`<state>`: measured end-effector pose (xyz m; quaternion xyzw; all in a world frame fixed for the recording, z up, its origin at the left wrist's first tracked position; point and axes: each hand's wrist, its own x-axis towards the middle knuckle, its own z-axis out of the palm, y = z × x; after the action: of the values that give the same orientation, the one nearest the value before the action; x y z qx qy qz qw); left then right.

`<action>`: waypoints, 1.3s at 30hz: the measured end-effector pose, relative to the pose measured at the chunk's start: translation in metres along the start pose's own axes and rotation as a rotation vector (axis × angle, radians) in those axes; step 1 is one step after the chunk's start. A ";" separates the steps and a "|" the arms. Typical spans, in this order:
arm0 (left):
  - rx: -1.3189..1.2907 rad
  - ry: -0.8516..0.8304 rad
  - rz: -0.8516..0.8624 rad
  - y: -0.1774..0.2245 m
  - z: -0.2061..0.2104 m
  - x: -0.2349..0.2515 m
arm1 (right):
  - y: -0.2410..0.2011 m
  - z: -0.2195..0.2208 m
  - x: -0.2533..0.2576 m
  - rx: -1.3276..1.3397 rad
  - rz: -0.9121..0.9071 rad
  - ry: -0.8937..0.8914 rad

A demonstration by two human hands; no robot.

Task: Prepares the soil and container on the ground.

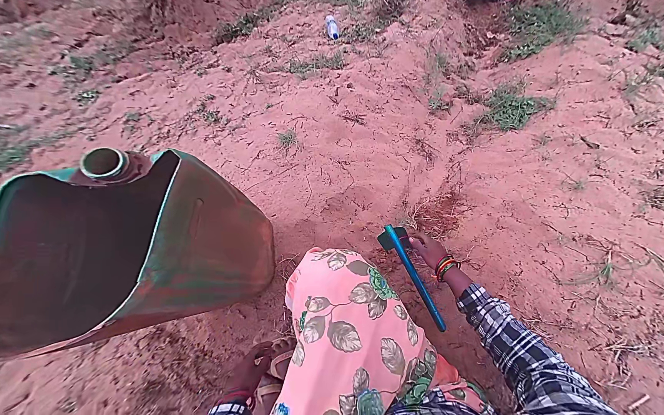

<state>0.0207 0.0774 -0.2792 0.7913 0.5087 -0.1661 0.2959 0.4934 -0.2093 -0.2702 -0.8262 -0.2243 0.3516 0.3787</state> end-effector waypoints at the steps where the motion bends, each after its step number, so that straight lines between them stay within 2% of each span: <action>1: 0.024 -0.036 -0.069 -0.028 0.015 -0.003 | 0.004 -0.007 0.002 -0.136 0.040 -0.076; 4: -0.145 -0.010 -0.114 -0.103 0.057 -0.023 | 0.022 -0.015 0.003 -0.561 0.164 -0.262; 5: -0.252 -0.003 -0.154 -0.105 0.060 -0.032 | 0.030 -0.016 0.003 -0.642 0.203 -0.311; 7: -0.372 -0.024 -0.292 -0.076 0.047 -0.049 | 0.047 -0.018 0.005 -0.702 0.247 -0.376; 9: -0.330 -0.037 -0.325 -0.057 0.034 -0.054 | 0.052 -0.019 0.009 -0.706 0.273 -0.387; 12: -0.193 -0.079 -0.228 -0.059 0.030 -0.035 | 0.040 -0.021 0.013 -0.682 0.264 -0.314; 15: -0.130 -0.084 -0.151 -0.074 0.045 -0.012 | 0.021 -0.017 0.020 -0.608 0.174 -0.263; 18: -0.080 -0.155 -0.195 -0.062 0.045 -0.014 | 0.006 -0.012 0.042 -0.498 0.122 -0.130; 19: -0.065 -0.205 -0.206 -0.064 0.044 -0.014 | 0.007 -0.010 0.052 -0.467 0.117 -0.062; 20: -0.058 -0.178 -0.169 -0.077 0.050 -0.010 | 0.009 -0.009 0.065 -0.441 0.102 -0.017; 22: -0.134 -0.098 -0.105 -0.093 0.057 -0.013 | 0.014 -0.005 0.089 -0.433 0.074 -0.050; 26: -0.186 -0.099 -0.248 -0.055 0.037 -0.037 | 0.023 0.010 0.111 -0.565 0.065 -0.207; 29: -0.158 -0.063 -0.269 -0.039 0.034 -0.045 | 0.030 0.011 0.096 -0.643 0.076 -0.269; 31: -0.142 -0.053 -0.272 -0.040 0.037 -0.044 | 0.038 -0.003 0.078 -0.667 0.100 -0.276; 33: -0.149 -0.057 -0.270 -0.048 0.040 -0.039 | 0.061 -0.030 0.060 -0.656 0.124 -0.189; 36: -0.178 -0.051 -0.272 -0.094 0.058 -0.015 | 0.094 -0.101 0.015 -0.598 0.213 0.147; 39: -0.258 -0.126 -0.389 -0.092 0.055 -0.011 | 0.114 -0.194 -0.028 -0.611 0.402 0.375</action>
<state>-0.0649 0.0630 -0.3425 0.6221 0.6491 -0.2028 0.3880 0.6327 -0.3876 -0.2571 -0.9778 -0.0794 0.1790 0.0742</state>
